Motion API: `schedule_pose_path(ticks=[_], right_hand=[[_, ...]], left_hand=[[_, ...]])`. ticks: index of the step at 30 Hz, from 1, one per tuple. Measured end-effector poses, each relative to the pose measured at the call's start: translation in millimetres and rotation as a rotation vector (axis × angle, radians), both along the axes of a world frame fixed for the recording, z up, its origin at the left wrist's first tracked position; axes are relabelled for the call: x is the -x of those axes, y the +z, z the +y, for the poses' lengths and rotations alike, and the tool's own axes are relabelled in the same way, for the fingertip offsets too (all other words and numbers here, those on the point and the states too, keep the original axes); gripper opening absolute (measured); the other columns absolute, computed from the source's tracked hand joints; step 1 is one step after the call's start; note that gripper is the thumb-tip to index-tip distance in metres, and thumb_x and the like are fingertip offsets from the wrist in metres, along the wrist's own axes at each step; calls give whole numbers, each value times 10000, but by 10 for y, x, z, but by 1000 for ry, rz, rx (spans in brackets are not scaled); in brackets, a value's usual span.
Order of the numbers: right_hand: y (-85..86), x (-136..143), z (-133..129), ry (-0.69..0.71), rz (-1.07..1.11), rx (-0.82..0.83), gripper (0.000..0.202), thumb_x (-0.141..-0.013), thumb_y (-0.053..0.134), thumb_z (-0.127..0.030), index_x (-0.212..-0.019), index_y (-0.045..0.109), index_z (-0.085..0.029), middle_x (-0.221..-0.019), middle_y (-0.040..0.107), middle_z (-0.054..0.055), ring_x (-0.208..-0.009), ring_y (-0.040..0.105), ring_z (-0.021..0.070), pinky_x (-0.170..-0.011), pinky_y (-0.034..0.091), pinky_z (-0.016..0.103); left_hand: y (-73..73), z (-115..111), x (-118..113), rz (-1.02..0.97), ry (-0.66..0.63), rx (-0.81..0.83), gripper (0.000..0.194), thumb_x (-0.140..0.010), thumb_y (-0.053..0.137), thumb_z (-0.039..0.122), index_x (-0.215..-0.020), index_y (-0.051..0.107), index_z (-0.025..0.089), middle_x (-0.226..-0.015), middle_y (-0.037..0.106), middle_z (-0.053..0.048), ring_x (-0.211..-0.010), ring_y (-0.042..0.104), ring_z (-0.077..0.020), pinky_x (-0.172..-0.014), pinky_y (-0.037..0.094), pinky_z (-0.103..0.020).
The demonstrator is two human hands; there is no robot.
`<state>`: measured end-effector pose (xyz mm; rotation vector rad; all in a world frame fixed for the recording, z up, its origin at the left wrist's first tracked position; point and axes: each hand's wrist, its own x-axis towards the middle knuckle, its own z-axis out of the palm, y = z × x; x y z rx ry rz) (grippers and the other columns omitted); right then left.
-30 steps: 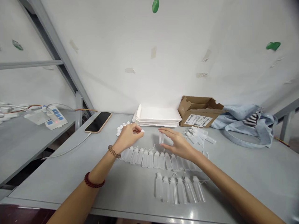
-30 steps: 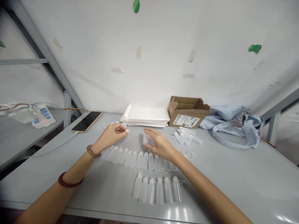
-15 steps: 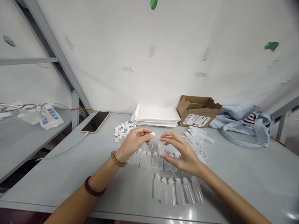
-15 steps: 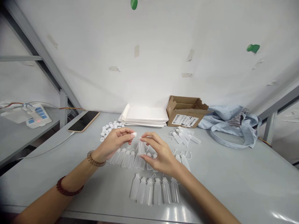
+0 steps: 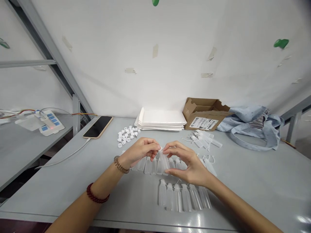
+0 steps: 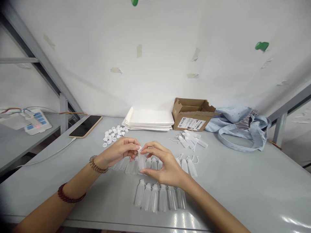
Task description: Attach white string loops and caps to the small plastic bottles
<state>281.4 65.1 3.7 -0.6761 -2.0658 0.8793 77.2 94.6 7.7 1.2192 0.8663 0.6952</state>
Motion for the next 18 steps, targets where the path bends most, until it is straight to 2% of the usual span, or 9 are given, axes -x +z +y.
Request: schedule_pose_path(ticks=[5,11,18], right_hand=[[-2,-14,-24,7,-106,-55,405,-739,694,-141,-1109,561,-237,-1112,505,71,-978,540,176,-850,484,340],[-39,-27,-51,6,-231,-173,296,-810,601,-141,-1089,580,-239,-1145,433,92,-1086,477,206,-894,453,369],[-33,-30,-58,-16,-404,-207,330,-854,482,-104,-1136,586,-241,-1064,468,95,-932,508,178,-778,475,326]], left_hand=[[24,-4,0,51,-5,-46,149,-756,625,270,-708,607,131,-598,535,17,-538,485,-91,-526,437,-240],[82,-53,5,129,16,-136,121,-758,615,254,-711,605,143,-560,533,36,-509,495,-88,-517,454,-233],[90,-52,18,186,44,-190,121,-754,610,254,-699,594,148,-539,535,42,-502,508,-88,-507,456,-221]])
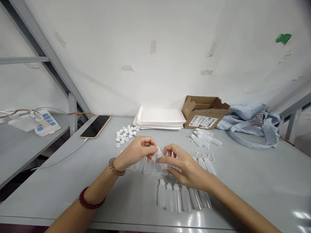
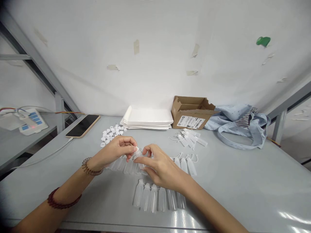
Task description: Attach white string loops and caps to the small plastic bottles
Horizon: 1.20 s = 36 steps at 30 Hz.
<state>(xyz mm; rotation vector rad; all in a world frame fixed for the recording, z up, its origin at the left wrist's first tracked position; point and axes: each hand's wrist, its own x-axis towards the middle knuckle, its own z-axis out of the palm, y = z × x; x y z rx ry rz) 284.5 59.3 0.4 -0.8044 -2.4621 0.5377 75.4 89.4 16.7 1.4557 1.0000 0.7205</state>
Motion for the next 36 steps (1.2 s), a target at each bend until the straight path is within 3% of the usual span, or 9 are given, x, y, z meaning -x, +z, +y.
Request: schedule_pose_path(ticks=[4,9,15,17,19,22,24,32,36], right_hand=[[6,16,1,37,-39,14,351,-852,415,-58,-1112,597,-208,-923,558,74,-785,526,154,-681,462,279],[31,15,-4,25,11,20,344,-755,454,-28,-1023,605,-182,-867,549,56,-704,509,140,-617,435,256],[-63,38,-1,-59,149,33,122,-882,445,-150,-885,560,-192,-833,563,46,-667,509,123,-589,410,243],[-87,53,-8,-132,210,181,64,-899,448,-193,-887,510,-201,-726,551,9,-600,497,113,-544,390,234],[-82,64,-9,-164,326,444,53,-906,470,-261,-898,445,-214,-637,529,-34,-538,494,103,-512,383,226],[-46,73,11,-39,554,856,177,-896,506,-336,-892,369,-224,-691,585,-34,-502,521,88,-505,427,234],[-24,80,26,52,648,999,225,-875,543,-351,-877,358,-222,-741,611,-21,-488,529,80,-493,442,237],[-8,122,-45,-18,668,920,210,-873,561,-325,-863,386,-210,-704,603,-38,-513,529,66,-534,431,226],[-32,125,-19,6,702,984,256,-851,586,-342,-846,363,-217,-706,614,-35,-480,526,67,-463,418,204]], left_hand=[[8,-1,7,44,16,-29,123,-754,608,257,-700,586,149,-535,547,41,-494,521,-88,-510,453,-217],[26,-5,5,111,15,-37,137,-763,596,252,-677,586,146,-506,553,40,-433,485,-72,-463,425,-199],[19,-26,-12,57,-31,-44,140,-758,630,271,-703,597,146,-536,582,28,-462,519,-87,-462,451,-205],[14,-29,-4,28,-65,-62,133,-761,641,278,-760,618,147,-603,621,9,-530,563,-103,-534,489,-227],[4,-23,13,2,-85,-92,153,-762,651,281,-841,649,151,-704,648,-11,-607,588,-115,-613,508,-252],[-12,-2,47,-44,-107,-162,193,-757,664,281,-911,680,165,-853,641,-35,-730,592,-134,-686,505,-269],[-15,8,61,-81,-143,-180,198,-754,671,277,-919,682,168,-895,625,-41,-795,582,-148,-715,497,-275],[32,-49,-43,-65,-42,-108,206,-778,643,344,-747,598,145,-664,552,20,-585,486,-86,-580,436,-229],[27,-45,-35,-78,-76,-139,162,-753,679,294,-750,624,142,-727,587,-6,-664,527,-107,-631,456,-242]])
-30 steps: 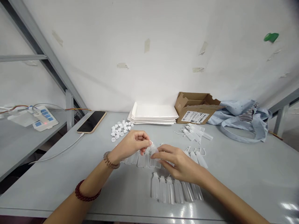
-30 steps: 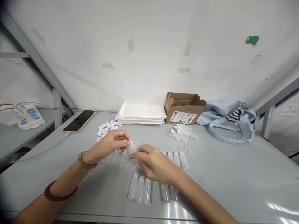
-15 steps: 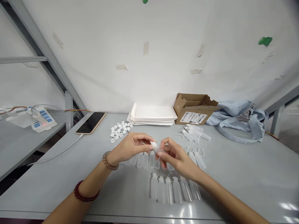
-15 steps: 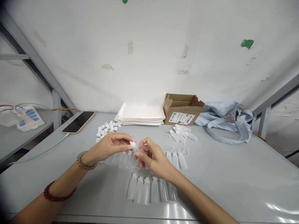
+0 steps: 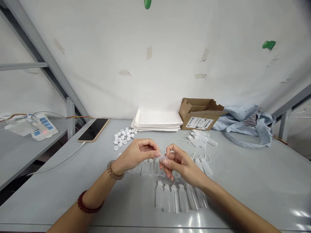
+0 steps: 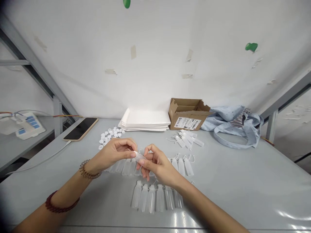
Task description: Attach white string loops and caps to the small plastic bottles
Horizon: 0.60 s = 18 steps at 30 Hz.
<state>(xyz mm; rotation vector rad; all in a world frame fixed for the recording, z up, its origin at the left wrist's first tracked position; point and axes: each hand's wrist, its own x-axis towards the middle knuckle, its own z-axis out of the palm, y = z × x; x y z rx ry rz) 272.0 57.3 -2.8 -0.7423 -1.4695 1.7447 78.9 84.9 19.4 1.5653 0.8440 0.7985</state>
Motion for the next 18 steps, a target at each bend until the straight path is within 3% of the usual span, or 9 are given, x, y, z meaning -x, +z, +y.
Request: schedule_pose_path(ticks=[4,8,10,13,16,18], right_hand=[[-12,12,26,41,29,51,301,-828,606,-378,-844,350,-221,-704,616,-35,-454,526,70,-439,407,199],[-21,28,-4,-41,-81,-30,291,-851,561,-395,-820,321,-232,-660,574,-51,-471,511,83,-462,412,215],[-59,23,-18,-178,-233,-211,247,-865,539,-363,-817,335,-231,-608,516,-63,-491,495,95,-471,395,215],[-159,2,-14,-352,-477,-590,129,-884,490,-289,-855,384,-222,-623,482,-47,-498,458,103,-466,349,219],[-238,-12,-2,-350,-602,-879,19,-903,409,-209,-895,393,-215,-702,521,-9,-506,434,104,-481,345,230],[-239,-9,-7,-322,-631,-963,43,-904,376,-178,-891,402,-209,-730,532,5,-506,418,101,-490,346,234]], left_hand=[[-7,27,47,-71,-41,-40,133,-712,716,247,-747,643,141,-768,585,-15,-715,549,-123,-667,484,-260],[0,20,35,-24,38,-113,278,-706,718,272,-950,630,171,-932,615,-48,-876,563,-167,-763,494,-292],[-3,4,10,75,146,-181,290,-743,680,334,-982,615,182,-951,612,-46,-863,557,-160,-752,486,-277],[-25,-20,-32,234,204,-193,296,-831,541,439,-758,599,158,-687,573,0,-598,494,-106,-550,427,-217],[-48,-40,-60,293,140,-140,388,-850,484,471,-636,545,154,-547,497,27,-490,424,-88,-456,347,-200],[-53,-49,-66,286,100,-91,368,-847,489,461,-654,552,155,-550,498,27,-487,436,-91,-447,346,-198]])
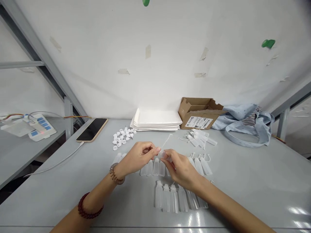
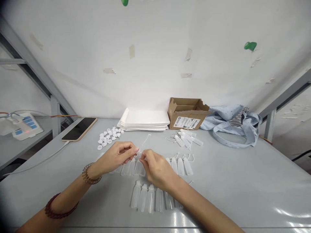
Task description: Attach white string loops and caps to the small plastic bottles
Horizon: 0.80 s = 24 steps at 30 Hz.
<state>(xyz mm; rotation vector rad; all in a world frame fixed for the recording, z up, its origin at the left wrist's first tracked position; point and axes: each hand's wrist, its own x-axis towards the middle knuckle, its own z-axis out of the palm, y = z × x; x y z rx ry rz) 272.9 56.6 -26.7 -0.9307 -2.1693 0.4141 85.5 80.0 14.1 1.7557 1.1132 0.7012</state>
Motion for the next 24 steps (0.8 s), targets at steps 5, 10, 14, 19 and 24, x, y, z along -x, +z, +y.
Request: schedule_pose_path(ticks=[5,10,14,19,24], right_hand=[[153,-10,5,46,242,477,125,-873,488,-289,-799,426,-208,-554,435,-66,-434,354,78,-427,294,208],[272,-107,125,339,616,1245,307,-777,638,-378,-760,385,-204,-690,581,-7,-379,323,30,-316,219,165],[268,-116,104,299,566,1065,268,-818,598,-372,-784,387,-209,-673,555,-25,-403,366,44,-341,260,170],[140,-48,7,7,68,141,93,-897,418,-184,-806,424,-205,-661,507,-17,-520,437,94,-467,347,212],[28,-41,4,-30,-211,-313,184,-884,314,-71,-814,431,-195,-817,570,85,-644,519,146,-457,316,231]], left_hand=[[32,-18,22,-27,-72,28,322,-853,493,423,-726,607,150,-614,553,4,-527,497,-101,-515,426,-211],[96,-42,28,-28,-157,-79,215,-833,553,357,-847,653,167,-740,626,-17,-661,550,-122,-632,460,-221],[95,-27,23,-24,-92,-93,267,-840,532,402,-792,642,163,-760,632,-28,-676,563,-131,-626,472,-226],[16,1,14,-27,-16,53,390,-844,486,473,-630,545,152,-593,550,5,-513,514,-102,-484,441,-207],[-18,-2,-8,-57,-62,82,387,-852,485,450,-602,507,155,-549,489,27,-463,455,-84,-445,389,-199]])
